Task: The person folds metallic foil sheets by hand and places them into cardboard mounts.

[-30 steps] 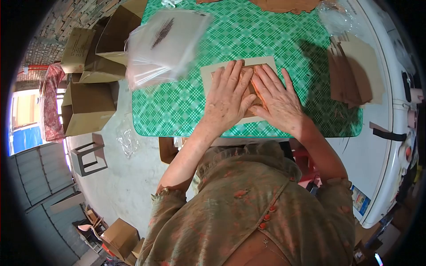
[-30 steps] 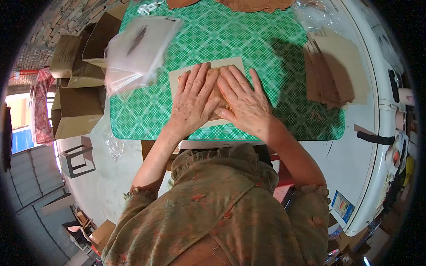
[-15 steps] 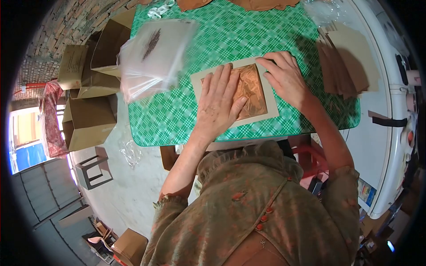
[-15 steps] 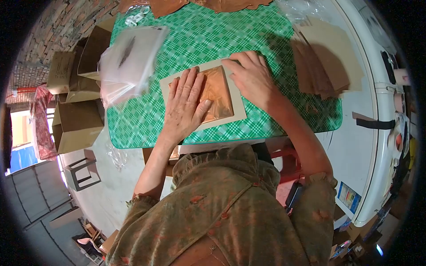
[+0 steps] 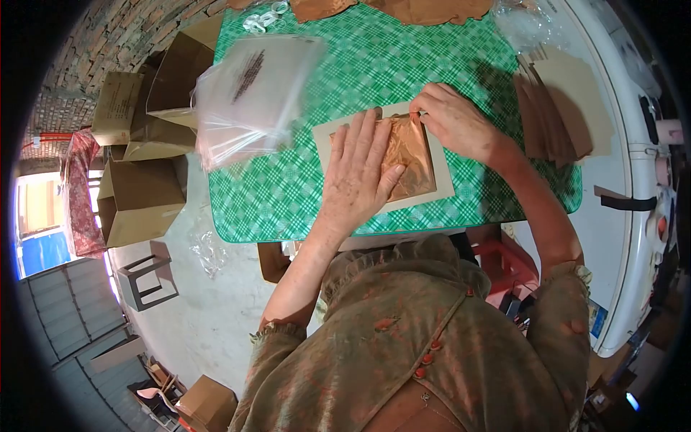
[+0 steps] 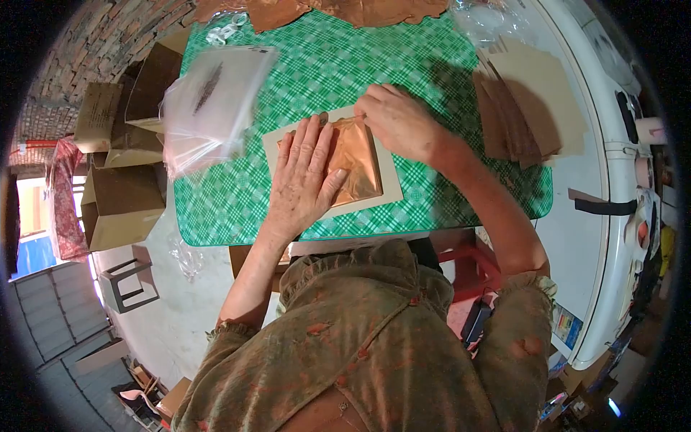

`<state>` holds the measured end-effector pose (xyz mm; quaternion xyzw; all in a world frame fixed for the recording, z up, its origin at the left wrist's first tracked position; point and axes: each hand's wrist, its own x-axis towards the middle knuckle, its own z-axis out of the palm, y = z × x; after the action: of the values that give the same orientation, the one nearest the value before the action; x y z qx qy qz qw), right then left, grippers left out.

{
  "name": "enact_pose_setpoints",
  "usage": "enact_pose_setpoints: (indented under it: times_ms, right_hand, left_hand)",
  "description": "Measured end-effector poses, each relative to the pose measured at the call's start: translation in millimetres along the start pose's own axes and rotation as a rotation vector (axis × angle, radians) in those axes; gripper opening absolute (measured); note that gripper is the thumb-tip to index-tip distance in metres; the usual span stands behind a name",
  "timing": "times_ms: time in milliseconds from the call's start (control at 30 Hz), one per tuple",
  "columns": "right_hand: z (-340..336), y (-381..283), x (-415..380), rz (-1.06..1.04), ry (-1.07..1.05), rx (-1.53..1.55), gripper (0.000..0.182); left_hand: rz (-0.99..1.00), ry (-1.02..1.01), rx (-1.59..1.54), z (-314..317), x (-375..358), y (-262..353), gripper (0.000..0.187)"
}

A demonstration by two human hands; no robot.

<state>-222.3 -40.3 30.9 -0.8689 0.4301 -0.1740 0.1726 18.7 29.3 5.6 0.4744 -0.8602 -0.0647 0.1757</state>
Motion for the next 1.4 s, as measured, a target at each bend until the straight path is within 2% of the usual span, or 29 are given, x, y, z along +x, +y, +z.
enact_pose_setpoints:
  times_ms: [100, 200, 300, 600, 800, 1100, 1400]
  right_hand:
    - [-1, 8, 8, -0.019, -0.051, 0.02, 0.009]
    - [-11, 8, 15, -0.098, -0.16, -0.016, 0.014]
    - [-16, 3, 20, 0.045, -0.222, 0.092, 0.017]
    - [-21, 3, 18, -0.068, -0.21, 0.083, 0.015]
    - [-16, 8, 21, -0.004, -0.211, 0.214, 0.015]
    - [-13, 12, 27, 0.013, -0.234, 0.185, 0.014]
    - [-15, 13, 31, 0.008, -0.255, 0.176, 0.016]
  left_hand:
    - [-0.001, -0.002, -0.01, 0, 0, -1, 0.073]
    - [-0.002, -0.016, 0.01, 0, 0, 0, 0.072]
    - [0.002, -0.01, 0.007, -1, 0, 0, 0.072]
    - [0.011, -0.01, 0.011, -2, 0, 0, 0.068]
    - [0.012, 0.001, 0.005, -1, 0, 1, 0.066]
    - [0.035, 0.041, 0.001, 2, 1, 0, 0.064]
    - [0.007, -0.012, 0.02, 1, 0, -1, 0.066]
